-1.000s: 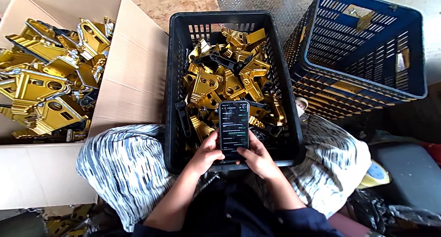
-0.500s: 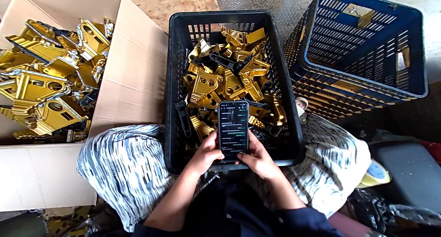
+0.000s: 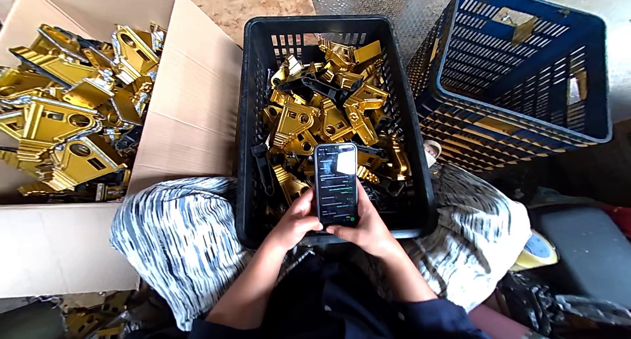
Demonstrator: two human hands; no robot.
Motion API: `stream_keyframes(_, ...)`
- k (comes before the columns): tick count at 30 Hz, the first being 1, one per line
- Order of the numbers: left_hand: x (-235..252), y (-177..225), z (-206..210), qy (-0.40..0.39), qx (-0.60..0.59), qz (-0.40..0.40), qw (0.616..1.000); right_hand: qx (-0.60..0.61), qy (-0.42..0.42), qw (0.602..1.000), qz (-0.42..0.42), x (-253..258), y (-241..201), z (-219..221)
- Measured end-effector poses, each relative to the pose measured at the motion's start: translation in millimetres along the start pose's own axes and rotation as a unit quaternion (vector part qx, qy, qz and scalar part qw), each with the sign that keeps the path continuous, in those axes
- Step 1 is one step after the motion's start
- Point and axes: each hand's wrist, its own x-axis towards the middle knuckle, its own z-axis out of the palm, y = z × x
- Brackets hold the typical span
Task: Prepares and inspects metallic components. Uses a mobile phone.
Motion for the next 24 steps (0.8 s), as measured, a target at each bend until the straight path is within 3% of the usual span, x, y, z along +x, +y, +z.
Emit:
stream_keyframes(4,-0.6,0.6,0.9,0.007,0.000,-0.004,1.000,-0.058,0.031,0.998,0.005,0.4,1.7,4.3)
stream_keyframes(13,0.3,0.5,3.4,0.049,0.003,-0.012,0.999,0.120,0.026,0.990,0.065,-1.1,3.9,-2.2)
stream_keyframes(24,1.3,1.8,5.7,0.083,0.000,-0.015,0.996,0.115,0.009,0.991,0.061,-1.5,3.3,-3.2)
